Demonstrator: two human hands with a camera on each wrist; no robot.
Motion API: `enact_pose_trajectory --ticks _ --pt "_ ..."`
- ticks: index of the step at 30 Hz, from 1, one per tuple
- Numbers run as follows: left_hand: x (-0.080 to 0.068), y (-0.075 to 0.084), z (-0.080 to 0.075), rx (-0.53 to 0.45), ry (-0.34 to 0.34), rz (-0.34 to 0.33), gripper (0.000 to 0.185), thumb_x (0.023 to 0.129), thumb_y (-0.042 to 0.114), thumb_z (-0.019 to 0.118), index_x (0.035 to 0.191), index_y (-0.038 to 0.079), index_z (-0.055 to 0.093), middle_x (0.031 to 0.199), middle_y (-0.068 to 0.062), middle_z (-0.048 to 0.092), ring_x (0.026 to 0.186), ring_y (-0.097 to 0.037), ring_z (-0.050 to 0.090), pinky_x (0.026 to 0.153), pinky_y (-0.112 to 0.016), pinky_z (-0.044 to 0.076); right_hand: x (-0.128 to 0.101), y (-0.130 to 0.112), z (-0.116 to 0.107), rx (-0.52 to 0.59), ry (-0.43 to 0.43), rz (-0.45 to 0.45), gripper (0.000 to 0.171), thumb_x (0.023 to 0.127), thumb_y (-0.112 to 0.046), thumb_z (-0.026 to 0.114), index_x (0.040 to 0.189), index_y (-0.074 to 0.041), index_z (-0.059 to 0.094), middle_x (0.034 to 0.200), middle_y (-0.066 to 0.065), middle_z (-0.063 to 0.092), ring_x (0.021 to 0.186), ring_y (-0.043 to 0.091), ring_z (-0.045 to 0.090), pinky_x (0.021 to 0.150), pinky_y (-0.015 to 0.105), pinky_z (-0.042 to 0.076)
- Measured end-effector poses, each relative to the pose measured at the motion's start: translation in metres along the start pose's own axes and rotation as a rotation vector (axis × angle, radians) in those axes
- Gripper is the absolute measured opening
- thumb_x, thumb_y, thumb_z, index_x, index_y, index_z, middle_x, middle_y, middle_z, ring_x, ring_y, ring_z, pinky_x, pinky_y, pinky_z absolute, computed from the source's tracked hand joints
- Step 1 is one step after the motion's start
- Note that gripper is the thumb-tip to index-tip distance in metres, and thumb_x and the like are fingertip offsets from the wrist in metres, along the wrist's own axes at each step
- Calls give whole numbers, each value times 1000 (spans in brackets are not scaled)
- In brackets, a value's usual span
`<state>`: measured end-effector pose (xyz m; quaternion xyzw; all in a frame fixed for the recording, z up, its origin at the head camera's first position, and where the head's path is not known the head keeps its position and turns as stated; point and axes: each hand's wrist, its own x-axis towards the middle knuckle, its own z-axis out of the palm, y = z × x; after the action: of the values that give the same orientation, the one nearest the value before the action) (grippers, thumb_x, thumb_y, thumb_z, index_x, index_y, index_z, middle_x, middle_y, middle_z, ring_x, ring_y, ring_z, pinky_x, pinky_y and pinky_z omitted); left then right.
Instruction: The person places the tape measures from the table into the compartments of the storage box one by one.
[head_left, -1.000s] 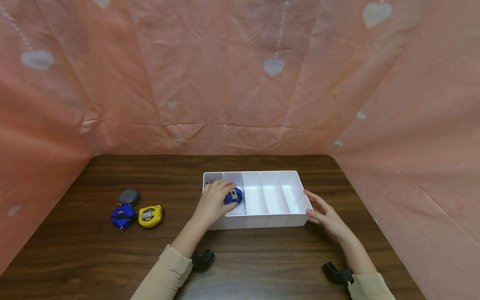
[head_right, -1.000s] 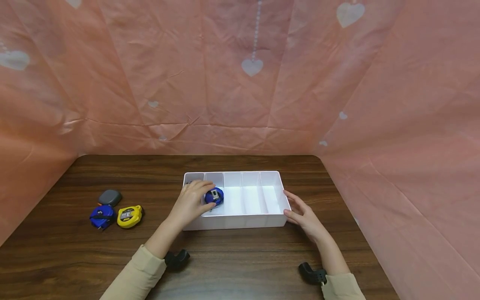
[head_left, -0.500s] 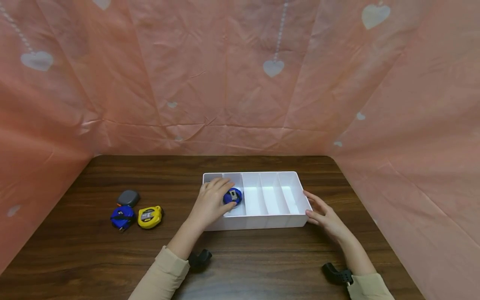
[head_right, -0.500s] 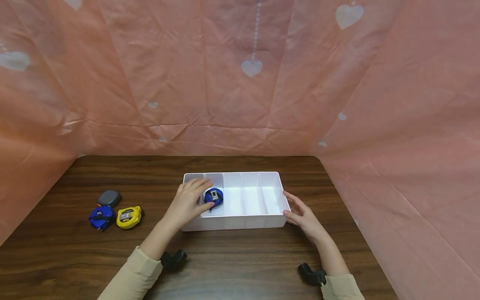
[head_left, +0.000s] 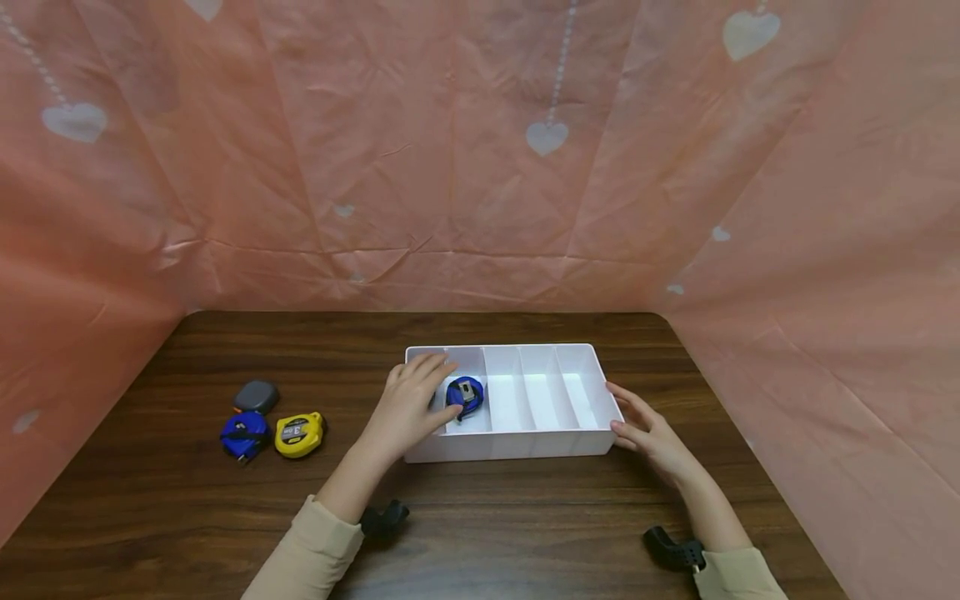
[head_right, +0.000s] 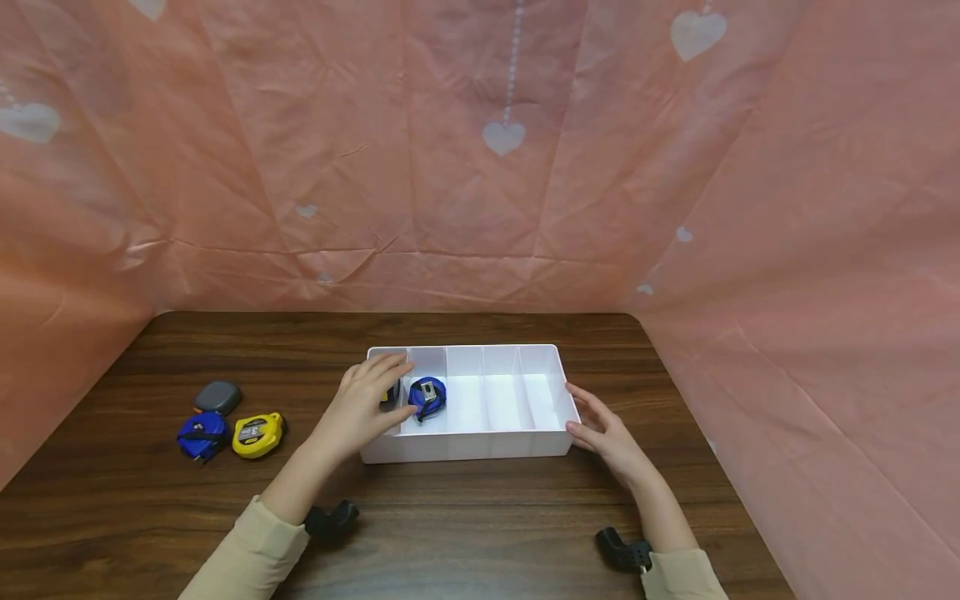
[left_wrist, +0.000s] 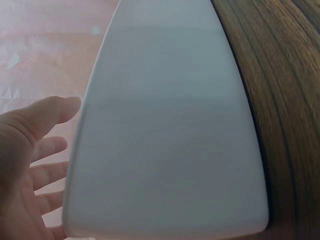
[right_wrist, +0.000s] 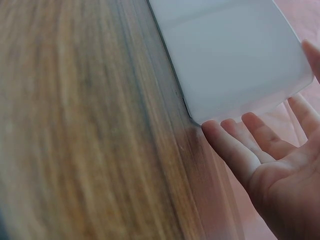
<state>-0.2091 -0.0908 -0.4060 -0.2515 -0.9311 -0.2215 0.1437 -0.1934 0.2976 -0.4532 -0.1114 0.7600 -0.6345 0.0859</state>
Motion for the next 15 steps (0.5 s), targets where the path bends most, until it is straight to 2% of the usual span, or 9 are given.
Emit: enact_pose_trajectory --ticks 8,15 --pt "-4 -3 -9 -18 -11 14 65 81 36 77 136 10 54 144 -9 45 134 -31 33 104 -58 23 0 -1 0 0 -6 -2 60 97 -7 54 150 -3 24 145 34 24 109 11 51 84 28 49" --pt "-12 -7 -17 -57 -56 -28 67 82 37 75 140 15 51 147 -7 41 138 -31 26 107 -59 18 0 -1 0 -10 0 7 60 97 -8 54 150 -3 24 145 33 25 113 19 49 83 28 49"
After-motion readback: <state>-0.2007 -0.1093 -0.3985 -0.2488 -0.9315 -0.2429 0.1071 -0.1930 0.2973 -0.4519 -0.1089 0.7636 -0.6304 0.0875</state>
